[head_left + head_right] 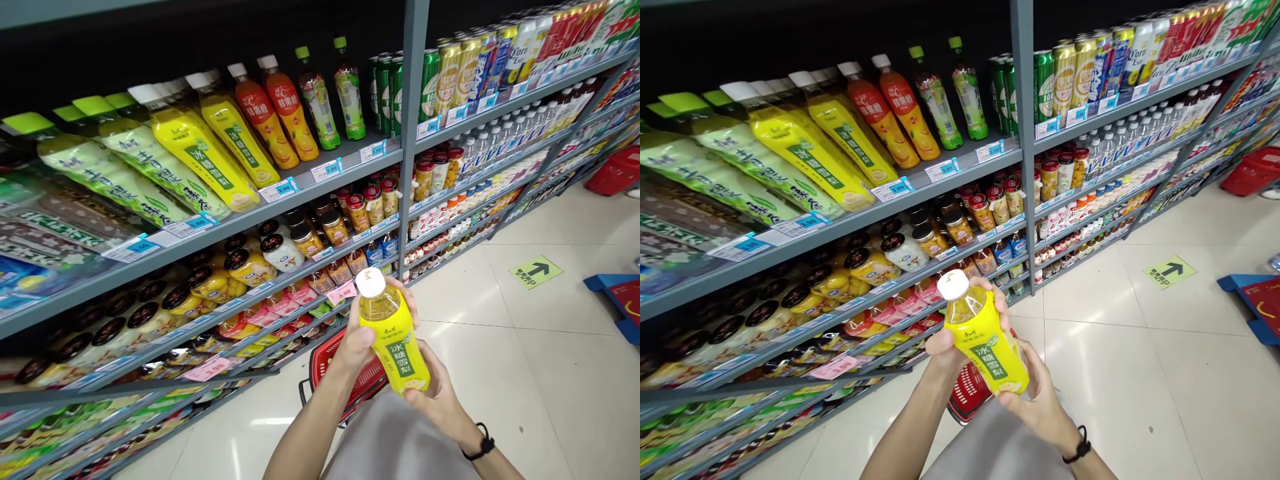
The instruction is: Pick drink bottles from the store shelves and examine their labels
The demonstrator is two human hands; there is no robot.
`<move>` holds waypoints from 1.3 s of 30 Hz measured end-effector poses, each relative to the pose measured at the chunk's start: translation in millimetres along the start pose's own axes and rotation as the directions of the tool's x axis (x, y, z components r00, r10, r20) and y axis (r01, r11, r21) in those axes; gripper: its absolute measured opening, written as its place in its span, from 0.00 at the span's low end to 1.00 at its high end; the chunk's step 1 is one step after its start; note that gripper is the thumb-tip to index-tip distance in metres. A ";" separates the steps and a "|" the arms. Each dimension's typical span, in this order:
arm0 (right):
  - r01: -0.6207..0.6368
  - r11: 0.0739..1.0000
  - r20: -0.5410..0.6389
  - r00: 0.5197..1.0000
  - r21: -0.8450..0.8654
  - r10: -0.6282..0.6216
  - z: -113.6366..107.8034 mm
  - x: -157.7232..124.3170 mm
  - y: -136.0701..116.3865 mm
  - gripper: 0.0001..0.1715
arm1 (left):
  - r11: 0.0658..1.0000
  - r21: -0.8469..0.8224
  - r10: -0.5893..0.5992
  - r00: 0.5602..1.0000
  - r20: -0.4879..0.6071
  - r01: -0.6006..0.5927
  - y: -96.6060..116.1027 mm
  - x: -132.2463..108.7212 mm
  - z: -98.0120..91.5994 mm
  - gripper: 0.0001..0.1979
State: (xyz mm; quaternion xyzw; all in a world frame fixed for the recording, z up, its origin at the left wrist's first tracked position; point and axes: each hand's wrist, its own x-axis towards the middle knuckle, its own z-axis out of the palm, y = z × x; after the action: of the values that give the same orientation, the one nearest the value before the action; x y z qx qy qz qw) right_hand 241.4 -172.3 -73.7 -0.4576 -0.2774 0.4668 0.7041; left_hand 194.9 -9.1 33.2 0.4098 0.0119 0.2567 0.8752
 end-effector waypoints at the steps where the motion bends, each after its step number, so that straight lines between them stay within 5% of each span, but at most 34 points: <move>1: 0.001 1.000 -0.012 1.000 0.004 -0.001 0.9 0.4 -0.1 0.40 | 1.000 -0.012 -0.013 1.000 -0.015 0.013 0.8 0.5 -0.3 0.41; 4: 0.014 0.999 -0.043 0.999 0.028 -0.013 1.7 3.1 -2.9 0.37 | 0.996 -0.087 -0.051 0.984 -0.170 0.037 2.8 4.7 0.8 0.42; 9: 0.001 0.999 -0.064 0.998 0.053 0.002 -6.1 9.1 -8.5 0.37 | 0.973 -0.226 -0.157 0.865 -0.477 0.051 -1.8 14.0 -5.1 0.27; 16: -0.043 0.994 0.033 0.999 0.103 0.039 -7.1 13.4 -16.0 0.36 | 0.924 -0.382 -0.206 0.834 -0.512 -0.007 -14.1 16.5 -23.8 0.19; 22: 0.054 0.995 -0.029 0.998 0.078 -0.052 -3.8 11.8 -16.8 0.28 | 0.939 -0.339 -0.143 0.827 -0.543 -0.061 -10.5 15.7 -20.6 0.21; 30: 0.188 0.955 -0.045 0.978 -0.232 -0.203 -10.7 5.3 -8.4 0.37 | 0.980 -0.188 -0.046 0.841 -0.540 -0.067 -5.3 10.7 -24.3 0.26; 39: 0.257 0.809 -0.055 0.941 -0.528 -0.335 1.1 3.6 -14.8 0.39 | 0.960 -0.266 -0.048 0.881 -0.472 -0.091 3.2 6.0 -28.0 0.28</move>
State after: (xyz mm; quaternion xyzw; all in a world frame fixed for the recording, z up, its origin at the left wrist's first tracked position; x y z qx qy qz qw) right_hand 247.9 -170.8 -60.0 -0.6124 -0.4075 0.2256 0.6388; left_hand 192.3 15.2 18.0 0.2066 0.1841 0.3578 0.8918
